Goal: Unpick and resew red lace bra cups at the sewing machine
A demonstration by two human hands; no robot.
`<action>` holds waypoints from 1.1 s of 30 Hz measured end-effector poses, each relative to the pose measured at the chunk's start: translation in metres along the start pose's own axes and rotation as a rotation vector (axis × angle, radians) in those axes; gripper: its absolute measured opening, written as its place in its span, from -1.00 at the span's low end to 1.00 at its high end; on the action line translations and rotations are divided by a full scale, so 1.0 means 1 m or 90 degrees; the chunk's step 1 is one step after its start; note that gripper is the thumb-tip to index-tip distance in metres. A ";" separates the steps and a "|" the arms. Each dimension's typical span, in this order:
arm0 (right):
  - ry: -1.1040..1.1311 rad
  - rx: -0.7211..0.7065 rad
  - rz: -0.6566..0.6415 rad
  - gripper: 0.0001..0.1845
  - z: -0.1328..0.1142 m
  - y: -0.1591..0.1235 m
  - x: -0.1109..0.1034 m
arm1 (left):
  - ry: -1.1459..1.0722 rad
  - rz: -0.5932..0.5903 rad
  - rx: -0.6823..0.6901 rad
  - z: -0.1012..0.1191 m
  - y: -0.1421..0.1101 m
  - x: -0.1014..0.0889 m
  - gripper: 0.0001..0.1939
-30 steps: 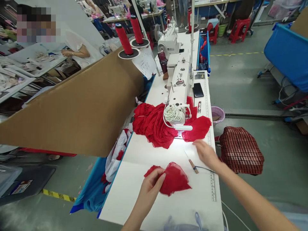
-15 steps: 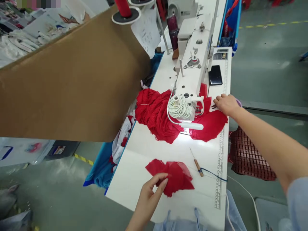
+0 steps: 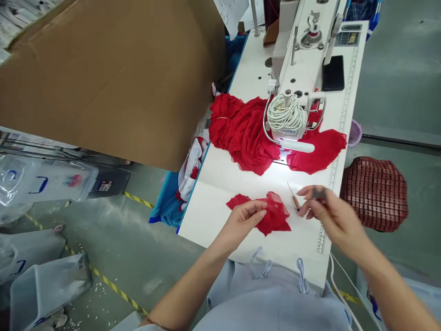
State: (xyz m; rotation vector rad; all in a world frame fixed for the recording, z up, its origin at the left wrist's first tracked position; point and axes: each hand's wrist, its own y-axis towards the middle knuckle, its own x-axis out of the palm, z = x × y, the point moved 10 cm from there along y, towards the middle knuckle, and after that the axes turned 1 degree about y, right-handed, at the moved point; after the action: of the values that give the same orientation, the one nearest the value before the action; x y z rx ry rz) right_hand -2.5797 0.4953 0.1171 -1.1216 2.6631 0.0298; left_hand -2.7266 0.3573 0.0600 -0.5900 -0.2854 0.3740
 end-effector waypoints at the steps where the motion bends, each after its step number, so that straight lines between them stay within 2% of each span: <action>1: 0.026 0.003 -0.008 -0.78 -0.001 -0.003 0.020 | 0.014 -0.016 0.016 0.003 -0.002 0.002 -0.66; 4: 0.073 0.042 -0.081 -0.64 0.005 0.000 0.067 | 0.061 -0.053 0.063 0.014 -0.010 0.007 -0.72; 7: 0.089 0.085 -0.157 -0.58 0.015 0.000 0.091 | 0.110 -0.056 0.098 0.023 -0.019 0.004 -0.81; 11: 0.012 0.082 -0.059 -0.58 0.012 -0.008 0.081 | 0.202 -0.011 0.128 0.028 -0.029 -0.009 -0.91; 16: -0.066 0.004 0.018 -0.80 -0.018 -0.025 0.077 | 0.252 0.028 0.161 0.027 -0.034 -0.014 -0.92; 22: -0.140 -0.136 0.134 -0.94 -0.054 -0.047 0.072 | 0.129 0.031 0.180 0.024 -0.036 -0.010 -0.91; 27: -0.201 -0.213 0.177 -0.87 -0.069 -0.065 0.081 | 0.021 0.015 0.162 0.016 -0.036 -0.005 -0.72; 33: -0.427 -0.339 0.210 -0.73 -0.087 -0.082 0.096 | -0.063 0.006 0.135 0.009 -0.038 0.001 -0.65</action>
State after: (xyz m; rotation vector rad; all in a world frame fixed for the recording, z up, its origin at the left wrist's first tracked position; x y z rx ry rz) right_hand -2.6058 0.3599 0.1846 -0.6044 2.2143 1.0282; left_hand -2.7192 0.3329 0.0894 -0.3651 -0.3327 0.4364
